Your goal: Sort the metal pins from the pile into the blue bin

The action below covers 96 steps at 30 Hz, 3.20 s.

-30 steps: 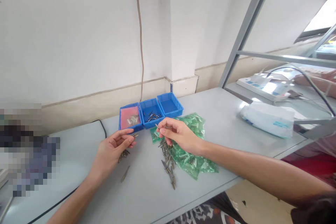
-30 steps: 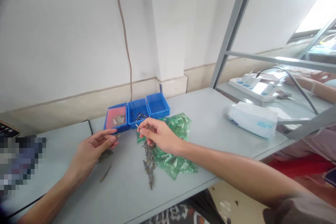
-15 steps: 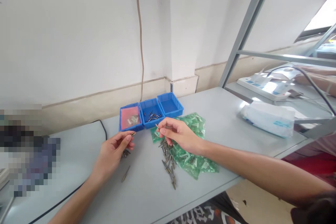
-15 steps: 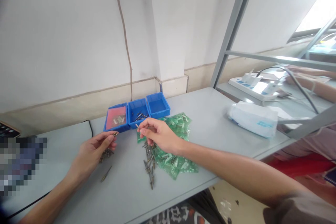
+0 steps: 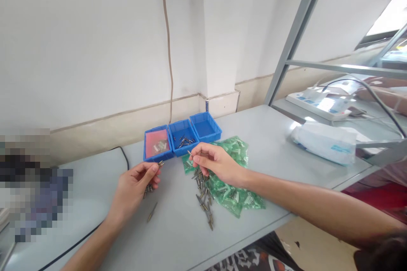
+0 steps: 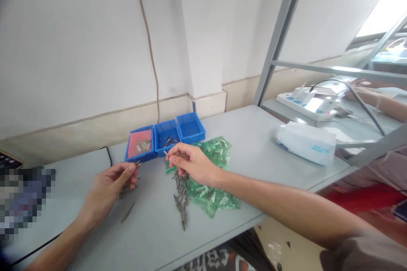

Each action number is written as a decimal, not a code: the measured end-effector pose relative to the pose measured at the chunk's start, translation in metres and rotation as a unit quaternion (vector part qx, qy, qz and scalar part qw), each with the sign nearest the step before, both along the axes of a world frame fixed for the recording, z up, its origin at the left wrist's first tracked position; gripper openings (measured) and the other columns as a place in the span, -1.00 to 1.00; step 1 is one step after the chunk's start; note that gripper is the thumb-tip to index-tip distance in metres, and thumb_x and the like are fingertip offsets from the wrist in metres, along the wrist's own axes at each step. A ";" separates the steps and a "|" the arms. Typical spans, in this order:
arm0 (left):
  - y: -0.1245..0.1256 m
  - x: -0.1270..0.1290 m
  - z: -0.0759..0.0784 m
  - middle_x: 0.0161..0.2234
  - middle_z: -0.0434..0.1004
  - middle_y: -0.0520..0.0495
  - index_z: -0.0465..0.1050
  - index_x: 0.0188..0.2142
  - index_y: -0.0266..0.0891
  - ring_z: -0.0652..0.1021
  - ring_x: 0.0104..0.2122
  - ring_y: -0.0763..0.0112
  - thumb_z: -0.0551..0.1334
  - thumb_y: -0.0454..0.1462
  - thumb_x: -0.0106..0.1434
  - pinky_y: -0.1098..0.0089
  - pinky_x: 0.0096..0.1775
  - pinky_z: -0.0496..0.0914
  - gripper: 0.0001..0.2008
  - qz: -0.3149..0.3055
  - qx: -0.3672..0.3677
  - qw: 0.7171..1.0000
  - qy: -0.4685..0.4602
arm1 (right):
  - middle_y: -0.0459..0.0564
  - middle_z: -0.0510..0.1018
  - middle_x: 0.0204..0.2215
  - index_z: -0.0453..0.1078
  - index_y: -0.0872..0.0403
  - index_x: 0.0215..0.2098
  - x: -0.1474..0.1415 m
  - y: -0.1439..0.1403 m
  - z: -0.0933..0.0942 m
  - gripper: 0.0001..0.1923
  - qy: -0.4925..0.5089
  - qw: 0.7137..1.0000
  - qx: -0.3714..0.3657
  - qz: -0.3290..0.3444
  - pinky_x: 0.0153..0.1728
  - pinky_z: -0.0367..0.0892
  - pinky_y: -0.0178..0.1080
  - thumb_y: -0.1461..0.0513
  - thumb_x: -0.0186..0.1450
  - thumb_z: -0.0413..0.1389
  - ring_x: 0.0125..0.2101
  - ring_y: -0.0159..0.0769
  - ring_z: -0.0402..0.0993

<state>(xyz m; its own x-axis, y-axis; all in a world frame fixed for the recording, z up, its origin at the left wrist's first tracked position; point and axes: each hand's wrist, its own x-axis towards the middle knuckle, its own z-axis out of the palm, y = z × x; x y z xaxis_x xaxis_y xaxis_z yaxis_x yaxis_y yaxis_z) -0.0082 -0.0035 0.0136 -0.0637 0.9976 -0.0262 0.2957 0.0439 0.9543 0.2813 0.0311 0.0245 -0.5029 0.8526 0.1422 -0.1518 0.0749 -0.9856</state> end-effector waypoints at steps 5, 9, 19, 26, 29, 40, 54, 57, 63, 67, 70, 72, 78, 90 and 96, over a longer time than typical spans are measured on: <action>0.002 0.002 -0.001 -0.39 0.59 -0.05 0.58 -0.24 -0.23 0.56 -0.43 0.38 0.41 0.20 0.26 0.41 -0.36 0.48 -0.48 -0.009 0.019 1.000 -0.006 | -0.09 0.57 -0.32 0.46 0.06 -0.15 0.000 0.000 0.000 -0.65 0.005 1.000 -0.004 0.001 -0.47 0.33 -0.32 -0.04 0.42 0.30 -0.51 -0.45 0.37; 0.001 0.006 0.002 -0.40 0.58 -0.06 0.59 -0.28 -0.23 0.52 -0.46 0.39 0.36 0.28 0.24 0.42 -0.40 0.43 -0.41 -0.005 0.031 0.999 0.006 | -0.09 0.56 -0.32 0.47 0.07 -0.16 0.000 0.000 0.002 -0.64 0.002 1.000 -0.005 -0.001 -0.46 0.33 -0.31 -0.05 0.40 0.30 -0.51 -0.45 0.36; -0.003 0.008 0.004 -0.51 0.39 0.03 0.56 -0.36 -0.19 0.38 -0.51 0.40 0.28 0.28 0.32 0.42 -0.45 0.29 -0.43 -0.010 0.072 0.994 0.077 | -0.04 0.58 -0.27 0.53 0.08 -0.16 0.001 0.001 0.004 -0.61 -0.006 1.000 0.006 -0.021 -0.47 0.33 -0.30 -0.09 0.42 0.27 -0.51 -0.45 0.33; -0.005 0.003 -0.004 -0.37 0.51 -0.02 0.53 -0.35 -0.14 0.44 -0.38 0.31 0.26 0.13 0.43 0.39 -0.34 0.31 -0.56 -0.035 0.127 0.974 0.185 | -0.11 0.48 -0.36 0.52 0.03 -0.15 0.003 0.003 0.003 -0.73 -0.045 0.992 0.087 -0.084 -0.37 0.32 -0.26 0.00 0.43 0.28 -0.43 -0.35 0.35; -0.004 0.001 -0.007 -0.41 0.47 0.01 0.51 -0.37 -0.14 0.40 -0.41 0.33 0.28 0.11 0.43 0.38 -0.33 0.28 -0.58 -0.046 0.128 0.971 0.197 | -0.07 0.52 -0.30 0.54 0.02 -0.18 0.004 0.004 0.003 -0.78 -0.061 0.984 0.128 -0.107 -0.27 0.35 -0.22 0.05 0.40 0.33 -0.35 -0.31 0.39; -0.003 0.002 -0.006 -0.36 0.51 -0.02 0.54 -0.33 -0.11 0.42 -0.39 0.28 0.24 0.07 0.46 0.38 -0.33 0.28 -0.62 -0.062 0.151 0.961 0.223 | -0.09 0.56 -0.30 0.49 0.05 -0.16 0.003 0.008 0.003 -0.65 0.007 0.999 -0.006 -0.033 -0.44 0.30 -0.29 -0.06 0.42 0.29 -0.52 -0.45 0.34; -0.006 0.006 -0.007 -0.23 0.55 -0.04 0.54 -0.19 -0.09 0.45 -0.32 0.27 0.15 0.03 0.55 0.33 -0.25 0.30 -0.66 -0.110 0.148 0.952 0.245 | -0.10 0.52 -0.23 0.46 0.02 -0.11 0.003 0.020 -0.003 -0.83 -0.042 0.992 0.067 -0.103 -0.45 0.34 -0.31 0.10 0.50 0.14 -0.53 -0.47 0.37; -0.006 0.006 -0.010 -0.21 0.56 -0.05 0.54 -0.18 -0.09 0.47 -0.28 0.26 0.15 0.01 0.56 0.33 -0.25 0.30 -0.68 -0.125 0.151 0.949 0.246 | -0.08 0.55 -0.24 0.51 0.03 -0.13 0.004 0.024 -0.006 -0.81 -0.064 0.989 0.085 -0.101 -0.44 0.35 -0.31 0.11 0.51 0.12 -0.51 -0.45 0.38; -0.006 0.005 -0.013 -0.19 0.56 -0.02 0.55 -0.16 -0.09 0.50 -0.24 0.28 0.16 -0.01 0.57 0.34 -0.23 0.31 -0.70 -0.144 0.153 0.946 0.247 | 0.02 0.52 0.20 0.45 -0.17 0.30 0.004 0.022 -0.008 -0.60 -0.088 0.988 0.096 -0.082 -0.50 0.37 -0.30 0.17 0.54 0.05 -0.44 -0.41 0.50; -0.007 0.007 -0.013 -0.23 0.55 -0.02 0.54 -0.19 -0.10 0.49 -0.27 0.29 0.16 -0.01 0.57 0.34 -0.24 0.32 -0.69 -0.147 0.155 0.946 0.246 | -0.01 0.60 0.02 0.47 -0.12 0.25 0.004 0.014 -0.005 -0.65 -0.138 0.975 0.156 -0.076 -0.38 0.42 -0.27 0.18 0.52 0.13 -0.42 -0.37 0.50; -0.009 0.012 -0.011 -0.30 0.51 0.01 0.53 -0.24 -0.12 0.45 -0.34 0.33 0.17 -0.03 0.57 0.36 -0.26 0.31 -0.67 -0.157 0.162 0.941 0.251 | -0.02 0.64 -0.13 0.56 -0.03 0.09 0.002 0.005 -0.003 -0.77 -0.199 0.944 0.261 -0.031 -0.28 0.41 -0.26 0.14 0.50 0.21 -0.33 -0.30 0.51; -0.012 0.015 -0.009 -0.32 0.50 0.02 0.52 -0.26 -0.13 0.44 -0.35 0.35 0.17 -0.04 0.57 0.38 -0.28 0.32 -0.67 -0.167 0.174 0.936 0.258 | -0.01 0.61 -0.16 0.55 0.00 0.12 0.001 0.000 -0.004 -0.73 -0.234 0.919 0.319 0.013 -0.27 0.38 -0.27 0.11 0.52 0.21 -0.31 -0.29 0.50; -0.018 0.021 -0.007 -0.28 0.54 0.03 0.52 -0.23 -0.13 0.54 -0.28 0.37 0.18 -0.11 0.58 0.40 -0.23 0.38 -0.74 -0.198 0.216 0.919 0.263 | -0.04 0.57 -0.27 0.56 0.06 -0.08 -0.002 -0.006 -0.009 -0.81 -0.230 0.881 0.409 0.059 -0.24 0.32 -0.29 0.16 0.58 0.13 -0.28 -0.29 0.50; -0.015 0.011 -0.007 -0.21 0.56 -0.02 0.49 -0.11 -0.12 0.54 -0.22 0.32 0.16 -0.19 0.60 0.36 -0.15 0.40 -0.84 -0.225 0.299 0.869 0.323 | -0.09 0.43 -0.28 0.36 0.03 -0.27 0.004 -0.009 0.003 -0.87 -0.192 0.914 0.355 -0.030 -0.33 0.25 -0.29 0.35 0.44 0.12 -0.38 -0.35 0.33; -0.001 -0.010 -0.001 -0.43 0.41 0.03 0.37 -0.35 -0.18 0.41 -0.41 0.35 0.08 -0.23 0.63 0.31 -0.26 0.26 -0.65 -0.171 0.385 0.791 0.444 | -0.04 0.57 -0.26 0.27 0.03 -0.40 0.006 -0.001 0.005 -0.80 -0.115 0.963 0.209 -0.127 -0.33 0.31 -0.25 0.34 0.41 0.05 -0.38 -0.33 0.40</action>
<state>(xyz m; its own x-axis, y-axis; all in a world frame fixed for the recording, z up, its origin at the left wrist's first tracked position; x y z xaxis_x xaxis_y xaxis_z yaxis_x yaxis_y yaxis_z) -0.0179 -0.0044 0.0128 0.5603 0.6586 0.5023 0.7332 -0.6765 0.0690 0.2875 0.0304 0.0298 -0.3458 0.8440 0.4100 0.1418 0.4789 -0.8663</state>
